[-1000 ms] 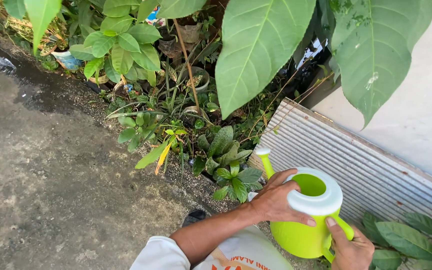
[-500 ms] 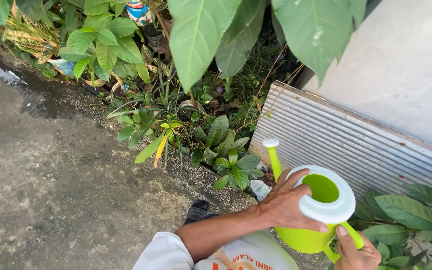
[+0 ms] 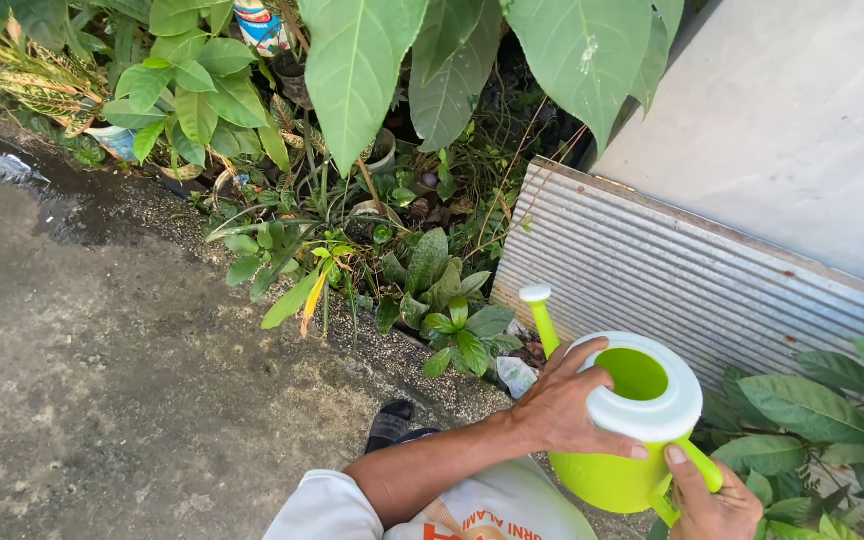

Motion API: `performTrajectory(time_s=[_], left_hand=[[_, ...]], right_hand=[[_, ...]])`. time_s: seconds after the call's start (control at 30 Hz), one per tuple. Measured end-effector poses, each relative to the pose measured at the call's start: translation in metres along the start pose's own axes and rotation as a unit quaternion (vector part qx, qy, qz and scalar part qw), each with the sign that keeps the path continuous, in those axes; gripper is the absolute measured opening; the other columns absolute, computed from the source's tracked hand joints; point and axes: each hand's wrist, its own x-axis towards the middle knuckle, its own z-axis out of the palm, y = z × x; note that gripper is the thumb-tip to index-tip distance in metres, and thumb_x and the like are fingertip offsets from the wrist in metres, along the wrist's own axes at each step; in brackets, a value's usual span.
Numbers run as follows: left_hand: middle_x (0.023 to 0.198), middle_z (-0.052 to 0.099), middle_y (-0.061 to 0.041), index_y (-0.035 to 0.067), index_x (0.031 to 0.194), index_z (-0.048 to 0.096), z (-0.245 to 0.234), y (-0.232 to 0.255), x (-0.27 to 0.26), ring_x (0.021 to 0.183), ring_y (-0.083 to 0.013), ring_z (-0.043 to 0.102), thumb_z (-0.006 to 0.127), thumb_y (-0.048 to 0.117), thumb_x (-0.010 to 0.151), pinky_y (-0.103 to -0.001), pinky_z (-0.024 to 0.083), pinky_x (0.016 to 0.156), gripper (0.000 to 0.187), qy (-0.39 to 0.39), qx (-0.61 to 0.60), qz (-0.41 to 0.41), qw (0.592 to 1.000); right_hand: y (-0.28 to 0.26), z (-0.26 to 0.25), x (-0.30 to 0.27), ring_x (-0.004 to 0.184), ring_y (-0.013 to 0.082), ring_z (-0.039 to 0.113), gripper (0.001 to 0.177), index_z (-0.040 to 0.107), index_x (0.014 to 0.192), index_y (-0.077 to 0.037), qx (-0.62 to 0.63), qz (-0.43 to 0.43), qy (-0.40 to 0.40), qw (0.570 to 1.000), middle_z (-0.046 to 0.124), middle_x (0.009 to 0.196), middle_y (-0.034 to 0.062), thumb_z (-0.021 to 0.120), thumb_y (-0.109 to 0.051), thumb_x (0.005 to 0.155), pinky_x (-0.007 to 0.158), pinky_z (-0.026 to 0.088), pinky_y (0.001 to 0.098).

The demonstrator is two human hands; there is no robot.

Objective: Watering various potted plants in an outdoor garden area using a green and white watering can.

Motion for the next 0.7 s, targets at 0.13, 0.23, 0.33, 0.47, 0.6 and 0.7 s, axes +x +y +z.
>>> performTrajectory(time_s=[0.13,0.23,0.33,0.47,0.6,0.7], left_hand=[[0.161,0.039,-0.034,-0.006,0.113,0.067,-0.021,-0.008,0.004,0.156,-0.0486,0.032,0.081,0.073,0.068,-0.055,0.030,0.125,0.092,0.011,-0.020,-0.024,0.999],[0.159,0.043,-0.030,-0.002,0.117,0.070,-0.034,-0.024,0.006,0.154,-0.0462,0.037,0.079,0.074,0.069,-0.055,0.029,0.127,0.090,0.048,-0.032,-0.035,0.998],[0.154,0.044,-0.029,0.000,0.117,0.069,-0.046,-0.041,0.009,0.157,-0.0448,0.038,0.077,0.076,0.072,-0.055,0.028,0.130,0.089,0.062,-0.027,-0.036,0.997],[0.158,0.041,-0.033,-0.001,0.125,0.070,-0.067,-0.057,0.011,0.155,-0.0471,0.032,0.079,0.076,0.066,-0.056,0.027,0.126,0.097,0.064,-0.038,-0.063,0.995],[0.157,0.044,-0.032,-0.004,0.121,0.069,-0.074,-0.077,0.016,0.155,-0.0445,0.034,0.078,0.079,0.064,-0.053,0.029,0.126,0.100,0.074,-0.024,-0.068,0.995],[0.153,0.049,-0.030,-0.004,0.120,0.069,-0.082,-0.084,0.019,0.157,-0.0438,0.033,0.075,0.081,0.065,-0.053,0.028,0.127,0.101,0.055,-0.047,-0.072,0.995]], right_hand=[[0.003,0.014,0.012,0.059,0.0063,0.049,0.014,0.073,0.095,0.011,-0.026,-0.021,-0.027,0.999,0.063,0.067,0.0051,0.077,-0.002,0.094,0.055,0.037,0.0232],[-0.007,0.041,0.023,0.056,0.0042,0.047,0.013,0.073,0.097,0.007,-0.023,0.015,-0.034,0.999,0.062,0.070,0.0017,0.077,-0.004,0.092,0.051,0.036,0.0225],[-0.008,0.061,0.034,0.054,0.0030,0.042,0.012,0.072,0.092,0.006,-0.033,0.005,-0.065,0.997,0.057,0.067,-0.0013,0.078,-0.005,0.092,0.047,0.030,0.0229],[-0.026,0.098,0.038,0.052,0.0031,0.041,0.013,0.071,0.087,0.004,-0.061,0.007,-0.076,0.995,0.056,0.066,-0.0021,0.078,-0.006,0.092,0.046,0.029,0.0239],[-0.038,0.125,0.041,0.051,0.0033,0.043,0.012,0.071,0.085,0.002,-0.076,0.025,-0.070,0.994,0.058,0.065,-0.0020,0.078,-0.006,0.091,0.046,0.030,0.0234],[-0.026,0.126,0.049,0.051,0.0043,0.044,0.017,0.068,0.081,0.003,-0.080,0.025,-0.082,0.993,0.057,0.064,-0.0008,0.078,-0.006,0.091,0.046,0.032,0.0244]])
